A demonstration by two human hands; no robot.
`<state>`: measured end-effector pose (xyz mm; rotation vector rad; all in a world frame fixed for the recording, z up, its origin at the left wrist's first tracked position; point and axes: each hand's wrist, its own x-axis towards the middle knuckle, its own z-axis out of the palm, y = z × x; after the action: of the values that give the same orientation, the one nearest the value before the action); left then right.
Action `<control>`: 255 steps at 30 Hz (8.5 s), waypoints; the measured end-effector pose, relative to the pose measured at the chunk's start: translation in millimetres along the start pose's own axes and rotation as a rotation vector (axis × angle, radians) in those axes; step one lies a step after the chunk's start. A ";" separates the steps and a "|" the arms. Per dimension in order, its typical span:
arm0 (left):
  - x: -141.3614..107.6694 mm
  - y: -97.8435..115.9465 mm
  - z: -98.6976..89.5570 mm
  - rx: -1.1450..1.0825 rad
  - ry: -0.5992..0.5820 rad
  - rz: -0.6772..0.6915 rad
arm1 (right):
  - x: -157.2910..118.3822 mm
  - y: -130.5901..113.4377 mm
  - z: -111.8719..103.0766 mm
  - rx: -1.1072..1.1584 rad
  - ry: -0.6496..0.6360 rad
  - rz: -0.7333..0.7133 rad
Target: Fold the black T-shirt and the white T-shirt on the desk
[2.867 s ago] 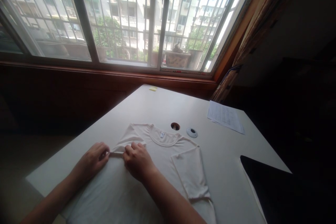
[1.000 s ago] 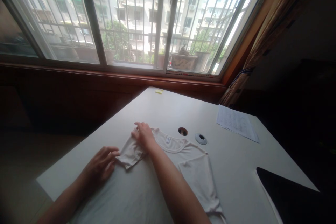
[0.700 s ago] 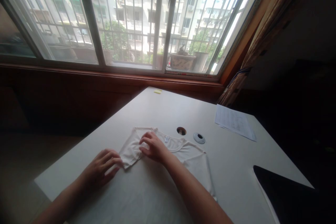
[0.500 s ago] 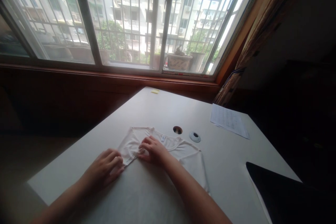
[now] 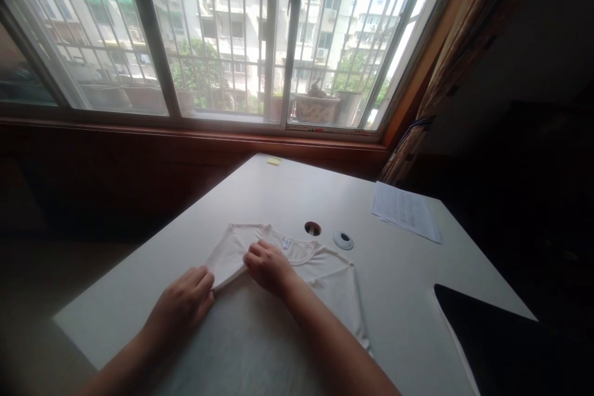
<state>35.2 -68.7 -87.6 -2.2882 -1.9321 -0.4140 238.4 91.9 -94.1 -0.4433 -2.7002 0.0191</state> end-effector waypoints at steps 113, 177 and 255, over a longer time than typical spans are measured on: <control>223.1 35.3 110.0 -0.407 -0.170 0.168 | -260.9 144.9 -71.4 0.168 0.399 1.115; 97.3 -73.6 52.7 -0.197 -0.131 0.430 | -207.7 239.3 -111.9 0.113 -0.179 0.936; 282.8 186.3 101.8 -0.575 -0.277 0.272 | -225.6 -25.7 -76.7 -0.282 0.087 0.950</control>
<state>273.2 192.8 -89.4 -3.0668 -1.7310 -0.7307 456.6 -6.2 -108.9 -1.7048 -2.1603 -0.1111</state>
